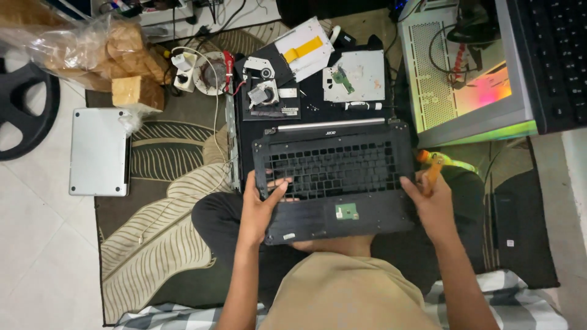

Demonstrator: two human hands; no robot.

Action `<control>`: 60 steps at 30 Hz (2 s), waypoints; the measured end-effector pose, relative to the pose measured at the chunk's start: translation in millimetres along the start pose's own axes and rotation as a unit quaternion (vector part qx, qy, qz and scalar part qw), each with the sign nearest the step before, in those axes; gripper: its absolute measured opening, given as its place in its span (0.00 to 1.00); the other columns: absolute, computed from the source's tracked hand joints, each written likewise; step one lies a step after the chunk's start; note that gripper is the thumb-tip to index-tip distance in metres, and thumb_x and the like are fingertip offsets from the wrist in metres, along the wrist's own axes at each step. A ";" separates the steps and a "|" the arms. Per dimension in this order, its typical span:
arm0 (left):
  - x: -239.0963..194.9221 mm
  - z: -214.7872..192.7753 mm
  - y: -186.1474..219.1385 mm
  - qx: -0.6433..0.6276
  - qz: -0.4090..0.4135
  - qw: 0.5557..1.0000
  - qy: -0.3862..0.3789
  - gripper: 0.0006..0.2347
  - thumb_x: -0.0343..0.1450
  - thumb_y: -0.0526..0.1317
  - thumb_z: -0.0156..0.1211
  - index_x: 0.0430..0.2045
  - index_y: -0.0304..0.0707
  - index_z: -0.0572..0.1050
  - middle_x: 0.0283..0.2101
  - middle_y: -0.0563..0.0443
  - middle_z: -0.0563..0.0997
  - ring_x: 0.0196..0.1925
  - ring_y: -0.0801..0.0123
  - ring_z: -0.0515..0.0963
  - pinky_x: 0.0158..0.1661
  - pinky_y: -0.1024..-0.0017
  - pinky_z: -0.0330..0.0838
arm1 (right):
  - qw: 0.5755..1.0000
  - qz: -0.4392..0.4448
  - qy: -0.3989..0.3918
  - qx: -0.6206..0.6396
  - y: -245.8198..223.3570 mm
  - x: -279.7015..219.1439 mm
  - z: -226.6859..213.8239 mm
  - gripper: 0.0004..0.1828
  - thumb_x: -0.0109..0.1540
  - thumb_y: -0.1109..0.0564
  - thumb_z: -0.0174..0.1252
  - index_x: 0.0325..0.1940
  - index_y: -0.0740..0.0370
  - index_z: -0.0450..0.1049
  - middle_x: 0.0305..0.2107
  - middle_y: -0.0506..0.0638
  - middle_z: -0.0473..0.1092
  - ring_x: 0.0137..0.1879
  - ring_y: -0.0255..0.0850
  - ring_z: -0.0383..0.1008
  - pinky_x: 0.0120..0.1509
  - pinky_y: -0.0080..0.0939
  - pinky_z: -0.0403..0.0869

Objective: The person sits on the floor and assembles a laptop. They attach a metal strip to the screen bezel, place the screen assembly onto the main body, and then attach the keyboard deck. Finally, they place the bottom cover onto the chassis and use a screwdriver to secure it.

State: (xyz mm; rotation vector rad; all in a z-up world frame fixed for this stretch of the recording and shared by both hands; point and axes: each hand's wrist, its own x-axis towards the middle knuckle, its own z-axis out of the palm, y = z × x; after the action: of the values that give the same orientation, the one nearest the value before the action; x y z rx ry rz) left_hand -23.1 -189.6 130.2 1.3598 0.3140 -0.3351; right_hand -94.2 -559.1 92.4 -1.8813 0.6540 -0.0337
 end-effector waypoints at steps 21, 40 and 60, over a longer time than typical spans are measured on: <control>-24.4 29.0 31.0 -0.081 -0.015 0.997 -0.011 0.24 0.67 0.27 0.66 0.59 0.28 0.68 0.44 0.22 0.84 0.45 0.54 0.84 0.43 0.58 0.82 | 0.993 -0.097 0.057 0.031 -2.2 18.7 14.7 0.22 0.64 0.57 0.70 0.44 0.60 0.60 0.34 0.48 0.64 0.45 0.42 0.66 0.58 0.46 0.70; -122.3 73.8 111.6 0.090 0.114 0.956 -0.257 0.26 0.69 0.55 0.64 0.55 0.34 0.75 0.55 0.48 0.80 0.59 0.67 0.78 0.54 0.67 0.75 | 0.918 -0.352 -0.124 0.133 -66.5 -21.1 53.8 0.39 0.69 0.38 0.35 0.63 0.78 0.69 0.67 0.69 0.63 0.78 0.55 0.59 0.85 0.56 0.52; -77.1 99.7 53.9 -0.326 -0.237 0.908 0.115 0.27 0.69 0.39 0.54 0.65 0.26 0.69 0.66 0.40 0.75 0.67 0.51 0.74 0.68 0.60 0.64 | 0.817 0.092 0.076 0.564 -5.4 -64.5 80.9 0.13 0.67 0.40 0.56 0.52 0.39 0.66 0.34 0.39 0.65 0.42 0.41 0.72 0.60 0.55 0.71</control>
State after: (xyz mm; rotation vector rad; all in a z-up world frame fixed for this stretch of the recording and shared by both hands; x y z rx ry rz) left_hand -68.6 -274.1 228.0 0.6432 0.8785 -0.4219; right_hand -120.6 -459.4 81.9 -0.6585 0.6937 -0.3709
